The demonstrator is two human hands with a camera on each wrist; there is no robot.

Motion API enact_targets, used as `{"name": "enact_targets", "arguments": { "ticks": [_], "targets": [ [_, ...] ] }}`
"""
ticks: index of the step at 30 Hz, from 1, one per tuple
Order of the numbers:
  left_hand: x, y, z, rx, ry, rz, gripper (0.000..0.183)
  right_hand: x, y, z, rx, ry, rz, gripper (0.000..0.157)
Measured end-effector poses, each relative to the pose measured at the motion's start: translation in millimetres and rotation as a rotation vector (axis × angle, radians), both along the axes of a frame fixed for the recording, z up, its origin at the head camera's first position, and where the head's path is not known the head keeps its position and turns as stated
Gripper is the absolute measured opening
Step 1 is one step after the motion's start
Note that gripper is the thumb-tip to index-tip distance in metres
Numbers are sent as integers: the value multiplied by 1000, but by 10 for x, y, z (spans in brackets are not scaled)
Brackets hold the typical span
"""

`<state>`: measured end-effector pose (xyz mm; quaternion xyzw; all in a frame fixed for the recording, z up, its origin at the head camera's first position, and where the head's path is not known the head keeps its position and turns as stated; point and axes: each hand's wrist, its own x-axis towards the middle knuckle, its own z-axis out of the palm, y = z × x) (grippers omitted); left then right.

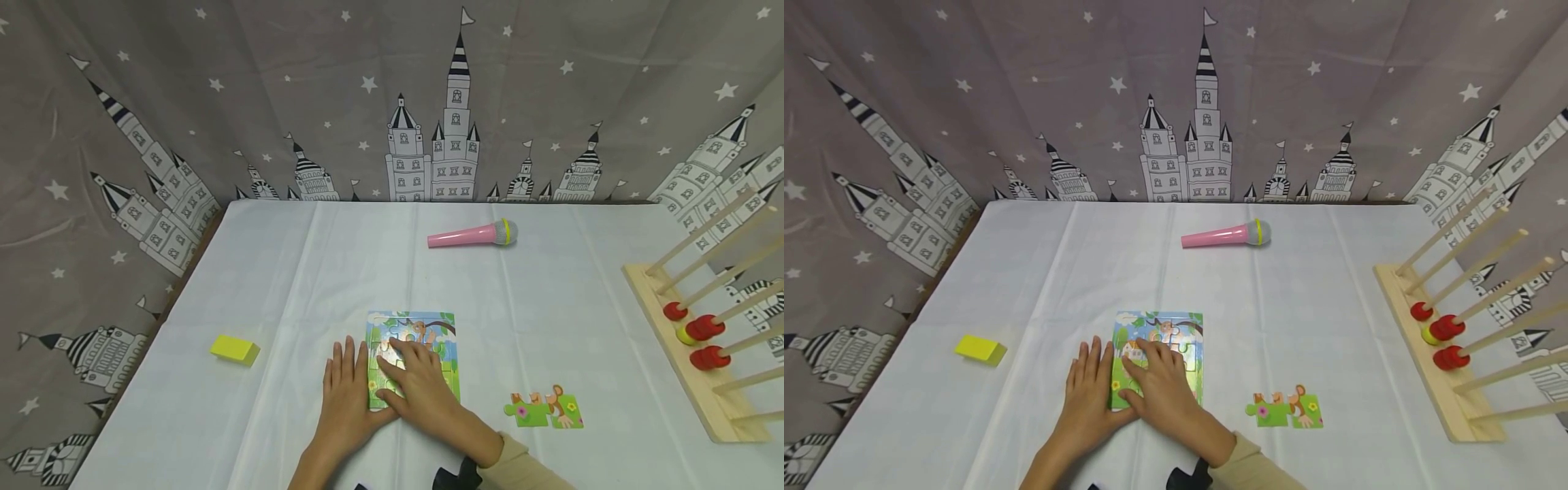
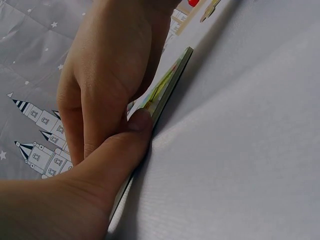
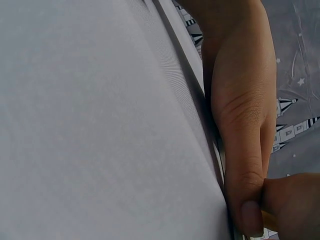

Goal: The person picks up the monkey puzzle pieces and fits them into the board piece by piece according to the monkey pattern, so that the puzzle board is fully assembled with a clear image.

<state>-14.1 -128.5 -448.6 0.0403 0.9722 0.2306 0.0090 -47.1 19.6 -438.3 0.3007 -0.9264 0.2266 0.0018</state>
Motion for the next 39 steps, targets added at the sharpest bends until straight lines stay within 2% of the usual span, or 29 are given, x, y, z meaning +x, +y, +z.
{"name": "enact_targets", "arguments": {
  "ticks": [11, 15, 20, 25, 34, 39],
  "targets": [
    [-7, 4, -9, -1, 2, -1, 109, -11, 15, -18, 35, 61, 9, 47],
    [-13, 10, -15, -14, 4, 5, 112, -32, 56, 8, 39, 26, 33, 45],
    [-13, 6, -20, -23, 20, 8, 118, -52, 156, 59, -72, 3, 70, 37],
    [-12, 10, -24, -13, 18, 9, 119, -50, 286, 89, -162, 50, 99, 27],
    [-13, 22, -14, -5, 14, 15, 119, -34, 625, 125, -244, 107, 35, 15],
    [-11, 24, -9, 13, 1, 22, 119, -1, 862, 126, -223, 105, -53, 14]
  ]
}}
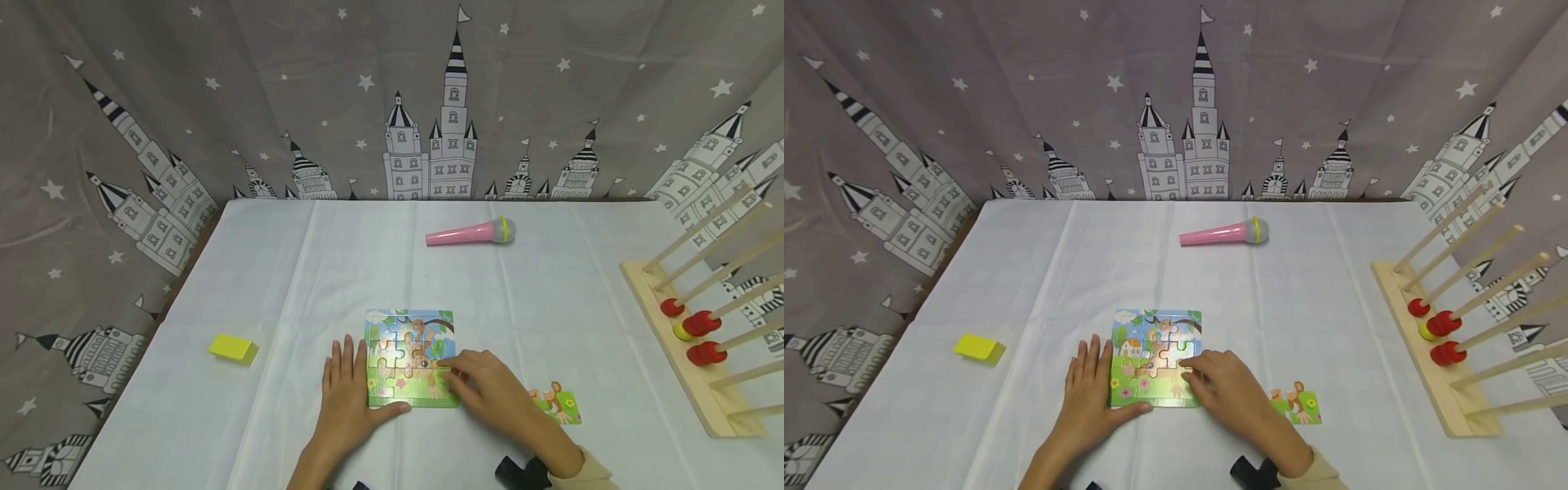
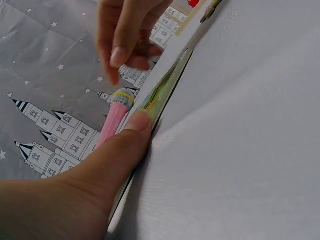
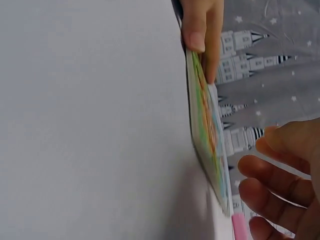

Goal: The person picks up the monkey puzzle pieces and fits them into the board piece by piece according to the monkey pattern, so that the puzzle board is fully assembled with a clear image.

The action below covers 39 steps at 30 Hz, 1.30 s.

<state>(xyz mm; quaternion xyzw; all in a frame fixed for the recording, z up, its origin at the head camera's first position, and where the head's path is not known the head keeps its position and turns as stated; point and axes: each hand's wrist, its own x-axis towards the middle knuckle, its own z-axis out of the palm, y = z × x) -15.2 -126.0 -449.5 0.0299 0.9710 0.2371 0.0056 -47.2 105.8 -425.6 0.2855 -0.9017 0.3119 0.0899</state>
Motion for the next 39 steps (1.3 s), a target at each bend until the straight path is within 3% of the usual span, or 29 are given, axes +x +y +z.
{"name": "enact_targets", "arguments": {
  "ticks": [7, 13, 20, 26, 32, 39],
  "targets": [
    [-6, -7, -2, -3, -9, 7, 120, 71, 304, -28, 26, -54, -151, 9],
    [-11, -5, -3, 5, -9, 8, 120, 68, 522, -34, 35, -52, -222, 8],
    [-13, 1, -16, 5, -12, 6, 120, 33, 737, -56, 37, -51, -239, 5],
    [-8, -1, -9, 0, -8, 5, 120, 39, 854, -59, 88, -162, -282, 4],
    [-6, -6, -10, -4, -10, 7, 120, 46, 898, -42, 73, -215, -265, 3],
    [0, -5, -6, 1, -12, 7, 119, 85, 929, 10, 106, -267, -211, 25]
  ]
}}
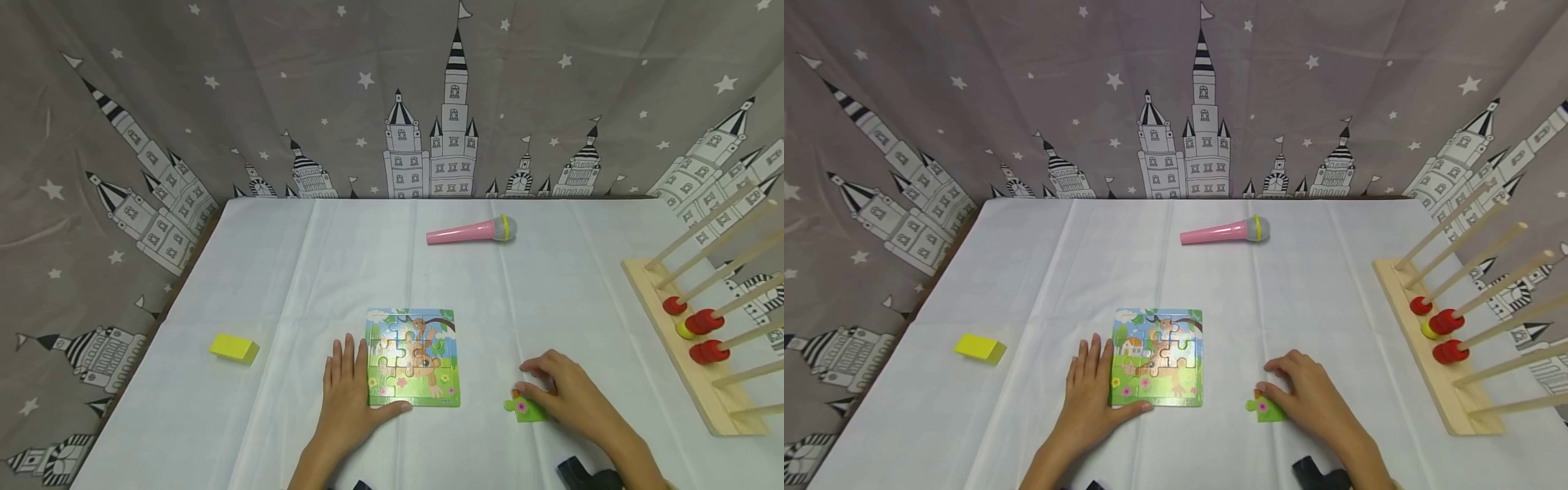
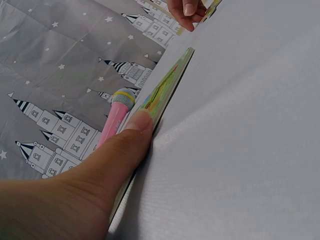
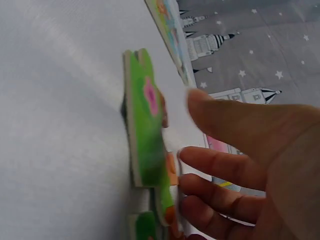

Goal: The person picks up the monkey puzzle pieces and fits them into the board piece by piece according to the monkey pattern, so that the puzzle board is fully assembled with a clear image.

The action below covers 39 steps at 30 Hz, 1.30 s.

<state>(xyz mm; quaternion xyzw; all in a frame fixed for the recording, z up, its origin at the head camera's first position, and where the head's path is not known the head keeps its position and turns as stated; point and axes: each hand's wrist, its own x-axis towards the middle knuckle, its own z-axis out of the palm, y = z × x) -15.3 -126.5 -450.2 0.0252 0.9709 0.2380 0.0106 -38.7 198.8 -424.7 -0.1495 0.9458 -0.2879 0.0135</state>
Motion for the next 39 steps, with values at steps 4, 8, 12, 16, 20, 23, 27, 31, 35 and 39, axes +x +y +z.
{"name": "enact_targets", "arguments": {
  "ticks": [4, 8, 12, 16, 20, 23, 27, 31, 35, 39],
  "targets": [
    [3, 1, 5, -3, 6, -3, 119, 48, 19, 38, 61, -62, 17, 44],
    [2, 0, 8, -6, 6, -7, 119, 98, 15, 40, 110, -63, 7, 52],
    [-2, 1, 9, -5, 6, -6, 119, 144, -9, 21, 126, -10, -16, 51],
    [-8, 2, 10, -2, 6, -4, 119, 188, -30, 19, 138, 25, -54, 50],
    [-11, 2, 10, -2, 0, -3, 120, 210, -42, 24, 158, 32, -89, 49],
    [-13, 0, 9, -4, 0, -2, 120, 215, -47, 19, 163, 35, -109, 46],
    [-12, -4, 8, -6, 2, -1, 120, 221, -49, 0, 153, 59, -120, 41],
    [-9, -5, 7, 0, -5, -2, 120, 230, -52, -23, 132, 96, -116, 40],
    [-5, -2, 4, 2, -13, -4, 120, 242, -54, -37, 85, 127, -112, 41],
    [-4, 0, -2, -3, -11, -3, 120, 262, -47, -43, -13, 97, -91, 42]
  ]
}}
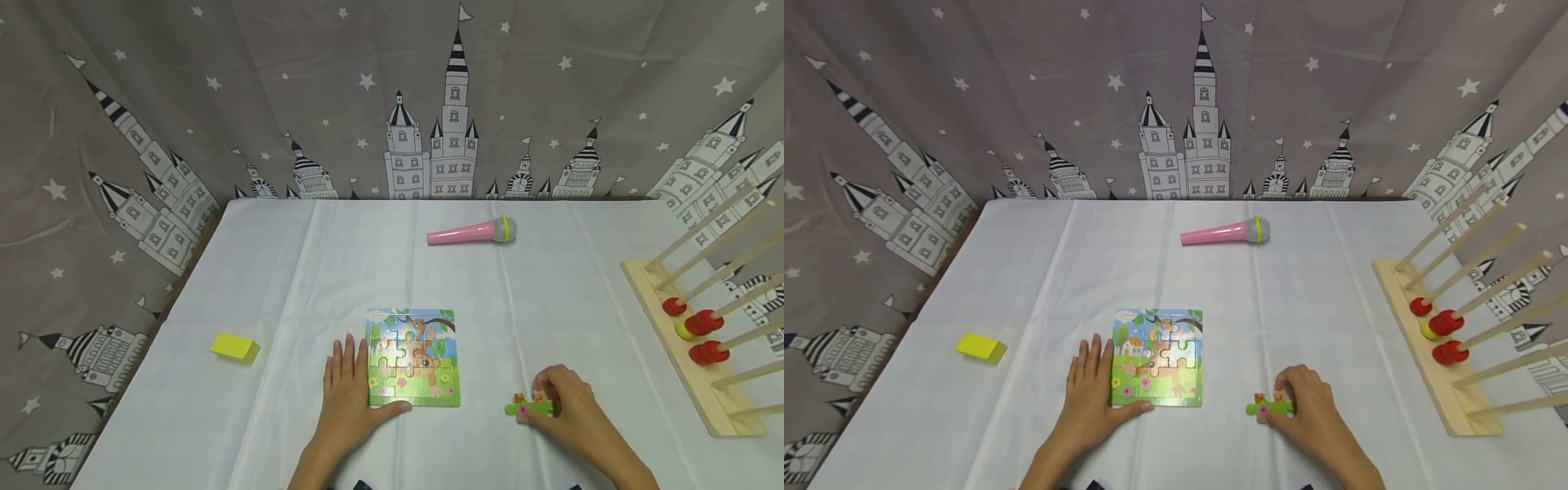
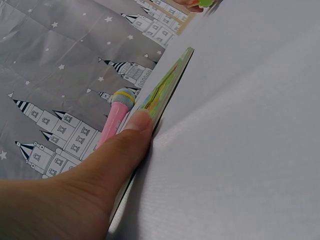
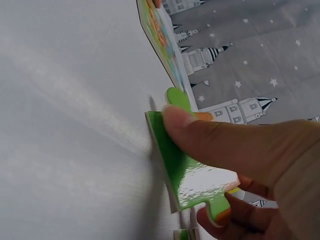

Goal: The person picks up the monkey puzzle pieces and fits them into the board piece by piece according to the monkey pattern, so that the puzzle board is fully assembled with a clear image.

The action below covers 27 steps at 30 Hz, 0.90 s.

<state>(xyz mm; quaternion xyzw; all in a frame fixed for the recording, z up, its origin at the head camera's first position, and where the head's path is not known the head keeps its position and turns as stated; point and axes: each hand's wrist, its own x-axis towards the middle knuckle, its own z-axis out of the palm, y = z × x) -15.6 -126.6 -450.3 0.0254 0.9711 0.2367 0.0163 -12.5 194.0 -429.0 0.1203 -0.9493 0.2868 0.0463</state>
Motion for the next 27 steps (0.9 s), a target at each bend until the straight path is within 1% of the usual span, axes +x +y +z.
{"name": "enact_targets", "arguments": {
  "ticks": [1, 4, 6, 12, 16, 19, 21, 27],
  "targets": [
    [-1, 0, -2, -1, 1, 0, 120, 7, 5, 1, -29, -26, 6, 40],
    [-1, 0, -7, -3, 2, 0, 120, 12, 13, -1, -117, -61, 51, 33],
    [-2, 1, -8, -4, 2, -1, 120, 16, 14, 0, -141, -70, 65, 30],
    [-2, 2, -6, -8, 8, -2, 120, 33, 3, -4, -136, -15, 74, 28],
    [1, -3, -3, -8, 14, -2, 120, 39, -3, -21, -190, 39, 137, 30],
    [3, -6, -4, -8, 18, -3, 120, 42, -10, -40, -195, 80, 182, 32],
    [4, -6, -6, -9, 20, -4, 120, 43, -16, -52, -177, 101, 191, 33],
    [3, -9, -17, -10, 24, -6, 120, 38, -29, -54, -146, 87, 172, 34]
  ]
}}
